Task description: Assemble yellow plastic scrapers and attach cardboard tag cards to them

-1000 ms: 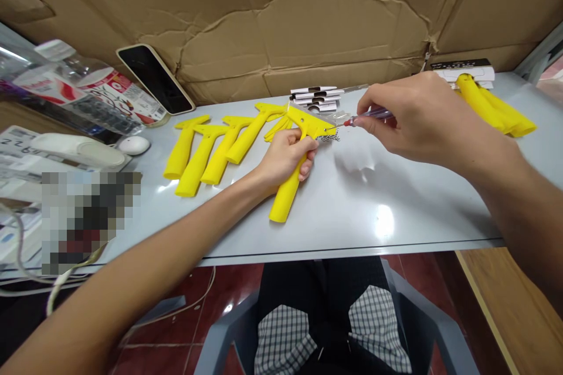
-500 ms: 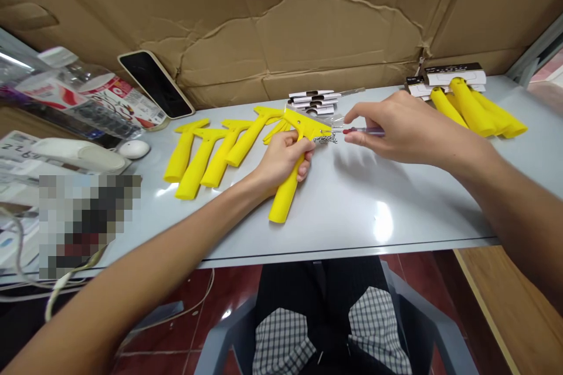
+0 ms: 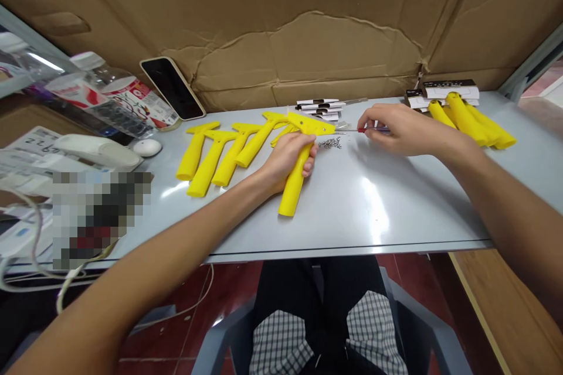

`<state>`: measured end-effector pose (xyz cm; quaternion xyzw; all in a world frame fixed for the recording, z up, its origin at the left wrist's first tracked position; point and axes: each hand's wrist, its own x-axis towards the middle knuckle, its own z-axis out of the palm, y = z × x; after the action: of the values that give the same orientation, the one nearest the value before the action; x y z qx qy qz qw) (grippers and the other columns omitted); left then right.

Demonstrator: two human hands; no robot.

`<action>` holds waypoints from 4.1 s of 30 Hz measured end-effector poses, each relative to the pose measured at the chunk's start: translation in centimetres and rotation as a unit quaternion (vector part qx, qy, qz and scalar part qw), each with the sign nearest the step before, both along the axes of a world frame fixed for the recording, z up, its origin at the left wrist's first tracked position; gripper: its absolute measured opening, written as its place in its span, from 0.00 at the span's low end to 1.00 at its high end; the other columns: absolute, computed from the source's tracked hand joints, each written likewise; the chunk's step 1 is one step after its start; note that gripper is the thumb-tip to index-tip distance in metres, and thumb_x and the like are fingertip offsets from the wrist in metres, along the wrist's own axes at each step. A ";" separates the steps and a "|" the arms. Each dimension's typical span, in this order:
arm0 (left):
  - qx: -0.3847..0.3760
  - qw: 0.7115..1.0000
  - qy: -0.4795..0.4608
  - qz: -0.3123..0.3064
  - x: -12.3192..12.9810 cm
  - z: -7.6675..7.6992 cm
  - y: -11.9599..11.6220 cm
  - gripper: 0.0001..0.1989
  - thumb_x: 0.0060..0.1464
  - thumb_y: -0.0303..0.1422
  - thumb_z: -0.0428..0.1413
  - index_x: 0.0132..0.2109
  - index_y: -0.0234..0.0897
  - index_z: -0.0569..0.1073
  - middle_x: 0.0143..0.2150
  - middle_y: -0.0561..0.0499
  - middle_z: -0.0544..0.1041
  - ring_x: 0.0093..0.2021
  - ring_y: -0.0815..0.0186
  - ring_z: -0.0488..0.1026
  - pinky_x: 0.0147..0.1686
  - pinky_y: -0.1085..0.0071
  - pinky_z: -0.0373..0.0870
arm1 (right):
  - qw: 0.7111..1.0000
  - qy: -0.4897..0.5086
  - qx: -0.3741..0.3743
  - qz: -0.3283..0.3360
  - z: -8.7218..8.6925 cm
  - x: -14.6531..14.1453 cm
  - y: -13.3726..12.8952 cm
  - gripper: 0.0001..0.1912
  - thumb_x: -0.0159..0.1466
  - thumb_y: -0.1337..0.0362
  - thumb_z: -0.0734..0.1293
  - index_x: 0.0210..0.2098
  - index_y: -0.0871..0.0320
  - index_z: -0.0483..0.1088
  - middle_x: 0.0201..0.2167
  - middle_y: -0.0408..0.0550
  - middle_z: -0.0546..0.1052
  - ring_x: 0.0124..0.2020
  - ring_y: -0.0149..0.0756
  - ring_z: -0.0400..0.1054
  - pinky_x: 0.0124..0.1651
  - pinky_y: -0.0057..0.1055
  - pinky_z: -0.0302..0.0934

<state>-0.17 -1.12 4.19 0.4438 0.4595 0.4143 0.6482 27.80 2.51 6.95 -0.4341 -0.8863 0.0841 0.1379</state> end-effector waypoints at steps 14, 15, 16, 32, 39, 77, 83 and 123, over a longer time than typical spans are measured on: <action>-0.008 0.996 -0.084 0.001 -0.9 -0.6 1.2 0.15 0.65 0.44 0.59 0.35 0.41 0.67 0.25 0.55 0.71 0.17 0.73 0.62 0.16 0.75 0.58 | 0.988 -0.111 -0.042 -0.102 -1.8 2.0 2.7 0.16 0.69 0.65 0.68 0.53 0.56 0.82 0.50 0.59 0.85 0.53 0.55 0.78 0.53 0.44 0.69; -0.009 0.995 -0.099 0.007 -1.0 -0.6 1.4 0.13 0.65 0.43 0.57 0.35 0.41 0.67 0.26 0.54 0.72 0.17 0.72 0.62 0.16 0.74 0.58 | 0.987 -0.117 -0.039 -0.106 -1.8 1.9 2.7 0.16 0.69 0.65 0.68 0.53 0.56 0.83 0.50 0.59 0.85 0.53 0.55 0.78 0.53 0.44 0.68; -0.010 0.994 -0.111 0.014 -1.1 -0.6 1.6 0.11 0.64 0.41 0.55 0.35 0.41 0.68 0.27 0.53 0.74 0.17 0.72 0.63 0.16 0.74 0.59 | 0.985 -0.123 -0.036 -0.111 -1.8 1.9 2.7 0.17 0.69 0.65 0.68 0.54 0.57 0.82 0.51 0.60 0.85 0.53 0.56 0.78 0.52 0.44 0.68; 0.024 0.984 -0.175 0.034 -0.7 -0.8 1.1 0.14 0.57 0.26 0.73 0.41 0.35 0.75 0.37 0.53 0.79 0.34 0.72 0.78 0.40 0.74 0.82 | 0.991 -0.076 0.076 -0.074 -3.1 0.3 1.6 0.14 0.76 0.60 0.65 0.53 0.55 0.82 0.57 0.62 0.81 0.61 0.61 0.71 0.52 0.49 0.60; 0.126 0.991 0.019 0.041 0.0 -1.3 0.4 0.24 0.45 0.40 0.81 0.37 0.37 0.74 0.34 0.53 0.76 0.30 0.71 0.74 0.29 0.74 0.77 | 0.996 -0.021 0.088 -0.018 -4.6 -3.2 0.0 0.13 0.76 0.65 0.67 0.50 0.56 0.86 0.48 0.59 0.83 0.53 0.54 0.70 0.49 0.44 0.49; 0.263 0.949 0.171 -0.029 0.6 -1.0 -1.2 0.25 0.49 0.48 0.75 0.30 0.39 0.69 0.28 0.57 0.68 0.29 0.69 0.65 0.31 0.71 0.69 | 0.935 0.348 -0.068 -0.026 -4.6 -4.7 -0.5 0.07 0.66 0.58 0.76 0.38 0.53 0.86 0.53 0.55 0.84 0.55 0.50 0.77 0.43 0.39 0.71; 0.252 0.953 0.166 -0.029 0.8 -0.7 -1.4 0.25 0.46 0.49 0.76 0.29 0.39 0.70 0.29 0.56 0.69 0.30 0.68 0.66 0.32 0.70 0.71 | 0.928 0.357 -0.103 -0.037 -4.3 -4.7 -0.6 0.05 0.64 0.60 0.77 0.35 0.55 0.85 0.51 0.55 0.84 0.56 0.50 0.78 0.53 0.43 0.74; 0.421 0.794 0.434 -0.066 -1.6 -0.4 -1.4 0.20 0.65 0.29 0.66 0.62 0.46 0.86 0.53 0.44 0.89 0.44 0.54 0.84 0.56 0.55 0.77 | 0.795 0.523 -0.306 -0.031 -3.6 -4.9 -1.4 0.23 0.54 0.56 0.91 0.37 0.56 0.79 0.35 0.46 0.82 0.33 0.39 0.82 0.45 0.43 0.85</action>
<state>-1.74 -2.48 3.78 0.8355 0.4422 0.2868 0.1556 22.92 1.15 3.39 -0.3712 -0.5933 0.5603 0.4431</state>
